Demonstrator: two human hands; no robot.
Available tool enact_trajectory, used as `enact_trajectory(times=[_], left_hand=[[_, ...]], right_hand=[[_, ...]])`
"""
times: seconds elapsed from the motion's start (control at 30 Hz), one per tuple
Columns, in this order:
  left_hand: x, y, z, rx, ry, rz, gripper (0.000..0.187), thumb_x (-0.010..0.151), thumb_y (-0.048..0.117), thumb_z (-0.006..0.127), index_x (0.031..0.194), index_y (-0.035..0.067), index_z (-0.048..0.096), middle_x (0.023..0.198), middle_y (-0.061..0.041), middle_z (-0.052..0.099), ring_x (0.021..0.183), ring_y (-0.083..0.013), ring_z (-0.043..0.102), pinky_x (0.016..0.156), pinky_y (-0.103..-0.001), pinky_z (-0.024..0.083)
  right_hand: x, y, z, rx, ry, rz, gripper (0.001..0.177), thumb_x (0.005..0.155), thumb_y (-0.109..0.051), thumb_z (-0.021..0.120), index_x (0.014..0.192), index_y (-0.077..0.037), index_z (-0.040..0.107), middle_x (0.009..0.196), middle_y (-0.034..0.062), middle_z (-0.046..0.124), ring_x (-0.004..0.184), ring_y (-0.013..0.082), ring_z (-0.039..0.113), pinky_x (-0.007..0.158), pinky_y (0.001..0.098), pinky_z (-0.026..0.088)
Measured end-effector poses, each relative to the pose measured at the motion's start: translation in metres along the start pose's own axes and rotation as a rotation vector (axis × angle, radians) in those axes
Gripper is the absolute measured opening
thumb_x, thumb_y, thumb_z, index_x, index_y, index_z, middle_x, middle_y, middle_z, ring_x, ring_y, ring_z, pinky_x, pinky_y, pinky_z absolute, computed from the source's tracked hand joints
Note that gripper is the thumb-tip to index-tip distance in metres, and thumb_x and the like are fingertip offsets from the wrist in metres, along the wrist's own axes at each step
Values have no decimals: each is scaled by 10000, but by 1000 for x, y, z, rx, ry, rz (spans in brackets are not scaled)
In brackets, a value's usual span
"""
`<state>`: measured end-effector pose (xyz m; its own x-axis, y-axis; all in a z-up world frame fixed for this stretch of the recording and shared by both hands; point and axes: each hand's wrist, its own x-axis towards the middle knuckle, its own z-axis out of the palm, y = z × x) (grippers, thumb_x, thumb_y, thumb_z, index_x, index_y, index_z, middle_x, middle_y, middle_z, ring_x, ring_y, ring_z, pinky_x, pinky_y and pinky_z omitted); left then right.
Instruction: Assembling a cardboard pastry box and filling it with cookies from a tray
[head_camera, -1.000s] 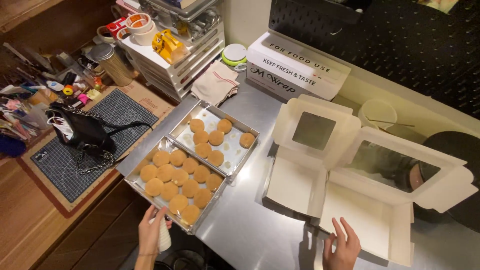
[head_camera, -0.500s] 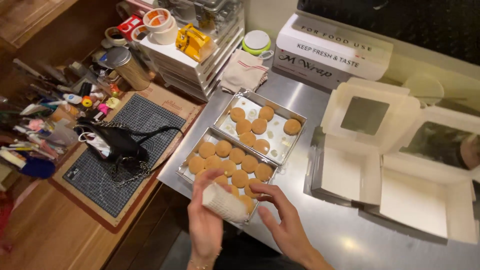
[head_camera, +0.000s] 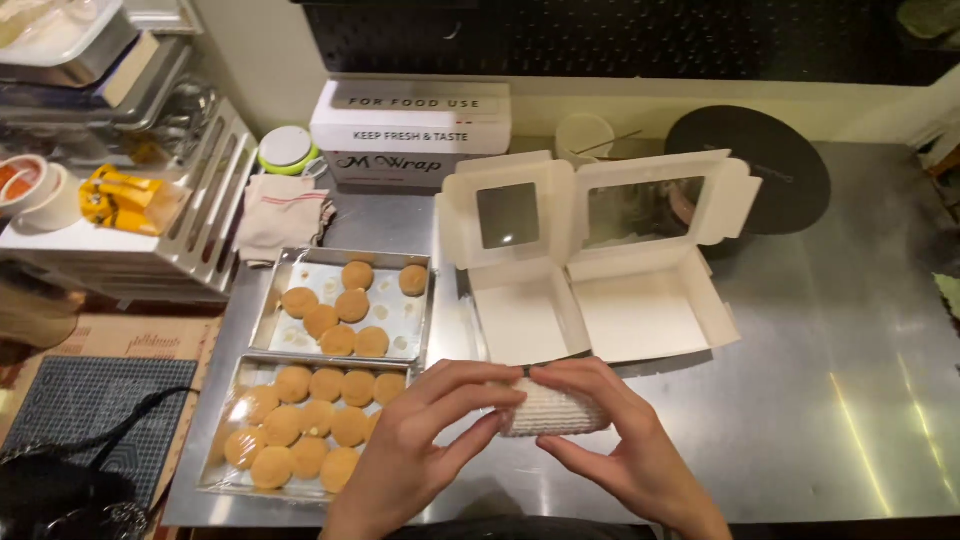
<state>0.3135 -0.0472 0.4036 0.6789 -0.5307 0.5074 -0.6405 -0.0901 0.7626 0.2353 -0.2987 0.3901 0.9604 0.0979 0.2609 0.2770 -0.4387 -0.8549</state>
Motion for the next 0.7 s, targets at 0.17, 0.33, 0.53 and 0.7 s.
enact_trajectory(times=[0.17,0.33,0.53,0.7], left_hand=[[56,5,80,-118,-186,177,104,1082,101,820,1184,88,838,1200,-66,844,1032,-230,816,921,-342,684],[103,32,197,-371,-156,-238,61,1060,114,817,1026,95,865,1007,-43,834,906,-170,800,871,-290,709],[107,40,331,-138,252,-306,240,952,171,947,904,147,713,1052,-42,733,1053,-155,778,901,-285,609],[99,45,380,-200,112,-525,69,932,269,933,967,215,907,1249,53,799,1262,-145,698,1123,-345,582]], right_hand=[[-41,38,-102,6,-117,34,508,947,-129,939,1432,-139,787,1413,74,811,1332,227,802,1059,344,641],[-88,89,-183,-117,51,35,477,960,-176,922,1426,-198,823,1389,60,789,1266,208,786,982,350,644],[-127,123,-247,-111,156,15,460,990,-153,906,1432,-153,780,1371,85,785,1280,225,771,1059,339,606],[-162,160,-279,-58,186,142,517,979,-162,901,1480,-194,778,1385,59,781,1302,209,755,1015,337,598]])
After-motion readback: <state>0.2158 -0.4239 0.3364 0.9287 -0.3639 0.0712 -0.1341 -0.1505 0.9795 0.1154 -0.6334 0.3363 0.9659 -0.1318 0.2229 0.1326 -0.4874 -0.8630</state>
